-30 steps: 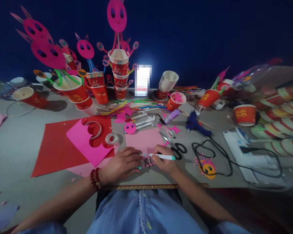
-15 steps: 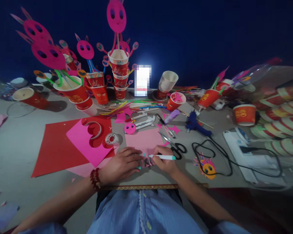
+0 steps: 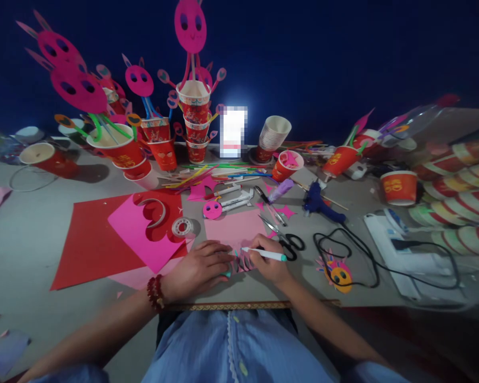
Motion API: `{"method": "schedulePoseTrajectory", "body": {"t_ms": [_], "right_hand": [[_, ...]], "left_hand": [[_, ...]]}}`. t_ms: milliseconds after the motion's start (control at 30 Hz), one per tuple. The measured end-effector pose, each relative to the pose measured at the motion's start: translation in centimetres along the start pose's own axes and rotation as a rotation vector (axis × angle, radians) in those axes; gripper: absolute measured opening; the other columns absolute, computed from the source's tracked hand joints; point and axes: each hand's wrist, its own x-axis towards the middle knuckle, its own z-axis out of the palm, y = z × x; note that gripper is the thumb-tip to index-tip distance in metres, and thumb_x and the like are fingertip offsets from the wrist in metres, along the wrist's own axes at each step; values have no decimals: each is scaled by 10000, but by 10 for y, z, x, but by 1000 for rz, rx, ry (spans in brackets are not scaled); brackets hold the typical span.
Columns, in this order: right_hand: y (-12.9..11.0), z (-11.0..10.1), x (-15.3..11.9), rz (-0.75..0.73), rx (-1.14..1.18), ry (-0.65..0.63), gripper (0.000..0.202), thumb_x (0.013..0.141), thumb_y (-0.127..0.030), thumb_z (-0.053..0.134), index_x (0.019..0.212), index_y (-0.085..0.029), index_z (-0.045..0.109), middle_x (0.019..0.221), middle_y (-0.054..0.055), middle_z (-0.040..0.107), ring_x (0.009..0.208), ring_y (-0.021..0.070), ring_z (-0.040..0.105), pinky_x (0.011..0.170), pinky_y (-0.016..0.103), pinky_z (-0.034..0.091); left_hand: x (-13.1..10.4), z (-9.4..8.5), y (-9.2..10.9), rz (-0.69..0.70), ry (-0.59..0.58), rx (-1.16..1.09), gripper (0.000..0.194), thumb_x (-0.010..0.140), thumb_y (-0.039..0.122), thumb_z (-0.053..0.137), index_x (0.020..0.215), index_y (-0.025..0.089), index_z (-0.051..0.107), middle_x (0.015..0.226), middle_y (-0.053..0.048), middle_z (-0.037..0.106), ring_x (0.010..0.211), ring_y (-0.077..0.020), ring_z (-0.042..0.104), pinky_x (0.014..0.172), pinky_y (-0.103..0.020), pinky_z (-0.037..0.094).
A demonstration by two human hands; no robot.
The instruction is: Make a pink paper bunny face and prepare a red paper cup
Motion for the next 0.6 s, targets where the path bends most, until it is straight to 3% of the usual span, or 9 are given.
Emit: {"method": "schedulePoseTrajectory", "body": {"t_ms": [600], "right_hand": [[2,1,-1,-15,-16,-7,182,802,-176,505,634,-235,463,545,-56,449,502,130,422,535,268,320]], "left_hand": [[1,0,0,6,0,-4,194,1004,310,542,1135,199,631,1311,-68,681,1308,-254,525,1122,-457,380]]}}
